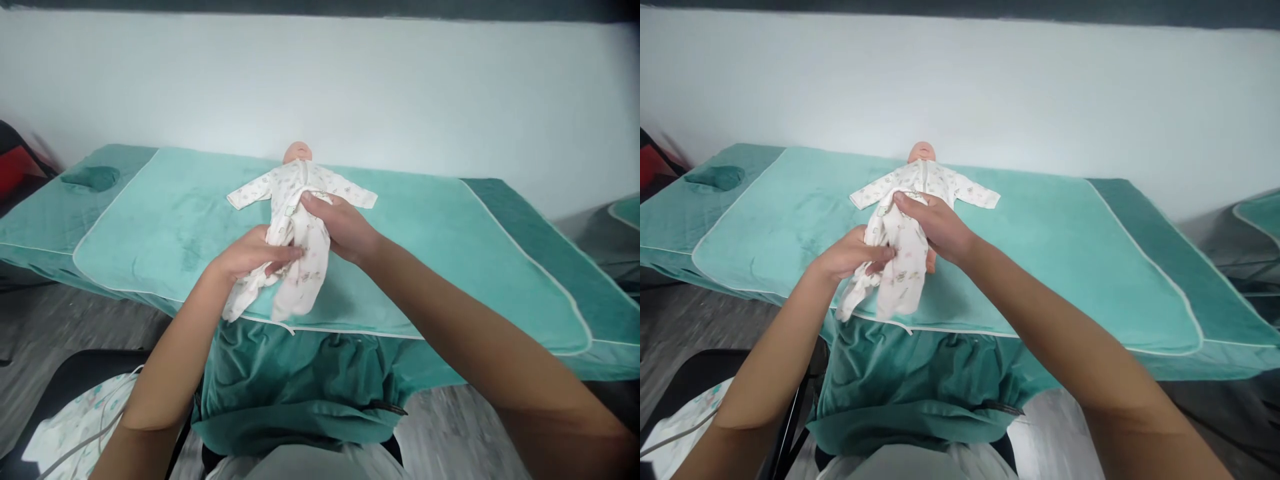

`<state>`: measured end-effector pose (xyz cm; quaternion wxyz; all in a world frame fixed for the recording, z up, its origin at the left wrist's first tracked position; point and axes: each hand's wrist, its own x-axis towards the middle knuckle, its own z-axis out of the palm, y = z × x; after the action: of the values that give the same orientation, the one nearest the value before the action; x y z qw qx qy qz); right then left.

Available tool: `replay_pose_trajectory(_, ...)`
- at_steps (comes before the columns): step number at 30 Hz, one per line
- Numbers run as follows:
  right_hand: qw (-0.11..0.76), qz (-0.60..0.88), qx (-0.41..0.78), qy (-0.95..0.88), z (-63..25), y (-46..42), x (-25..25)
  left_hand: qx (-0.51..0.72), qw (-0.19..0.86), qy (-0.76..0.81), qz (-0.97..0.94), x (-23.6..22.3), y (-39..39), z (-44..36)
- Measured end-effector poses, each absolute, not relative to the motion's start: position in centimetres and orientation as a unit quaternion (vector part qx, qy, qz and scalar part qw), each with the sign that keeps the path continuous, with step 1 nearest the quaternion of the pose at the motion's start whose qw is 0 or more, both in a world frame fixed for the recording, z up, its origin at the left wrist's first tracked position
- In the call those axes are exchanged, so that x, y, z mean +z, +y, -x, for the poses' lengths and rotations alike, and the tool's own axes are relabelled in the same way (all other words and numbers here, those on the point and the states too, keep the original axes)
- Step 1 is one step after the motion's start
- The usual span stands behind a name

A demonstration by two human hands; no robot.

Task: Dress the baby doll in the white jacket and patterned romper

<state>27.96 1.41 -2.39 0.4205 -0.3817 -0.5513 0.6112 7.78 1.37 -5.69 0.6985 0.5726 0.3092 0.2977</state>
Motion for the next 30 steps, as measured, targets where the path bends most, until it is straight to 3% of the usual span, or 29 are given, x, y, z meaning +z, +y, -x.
replay_pose_trajectory(3,0.421,0.397,0.613,-0.538,-27.8,1.3,-3.6,0.416,0.701,0.314,-0.487,-6.2,1.5,-8.6)
replay_pose_trajectory(5,0.377,0.395,0.626,-0.556,-28.0,1.3,-4.2,0.483,0.695,0.296,-0.443,-6.5,1.8,-9.0)
replay_pose_trajectory(10,0.253,0.345,0.661,-0.616,-28.9,1.3,-4.7,0.498,0.704,0.296,-0.41,-7.4,2.3,-9.8)
replay_pose_trajectory(14,0.309,0.375,0.654,-0.58,-29.2,1.4,-4.6,0.48,0.714,0.312,-0.403,-8.3,2.0,-10.0)
replay_pose_trajectory(19,0.428,0.385,0.639,-0.511,-29.0,1.5,-5.2,0.351,0.767,0.283,-0.456,-9.3,1.5,-9.6)
replay_pose_trajectory(22,0.449,0.352,0.661,-0.486,-28.6,1.1,-5.9,0.404,0.759,0.286,-0.423,-9.6,1.7,-10.0)
replay_pose_trajectory(26,0.375,0.342,0.708,-0.492,-28.4,-0.1,-7.2,0.5,0.733,0.299,-0.35,-10.3,1.8,-11.0)
replay_pose_trajectory(30,0.292,0.376,0.731,-0.488,-29.3,-1.4,-9.3,0.453,0.745,0.34,-0.353,-11.5,1.0,-11.3)
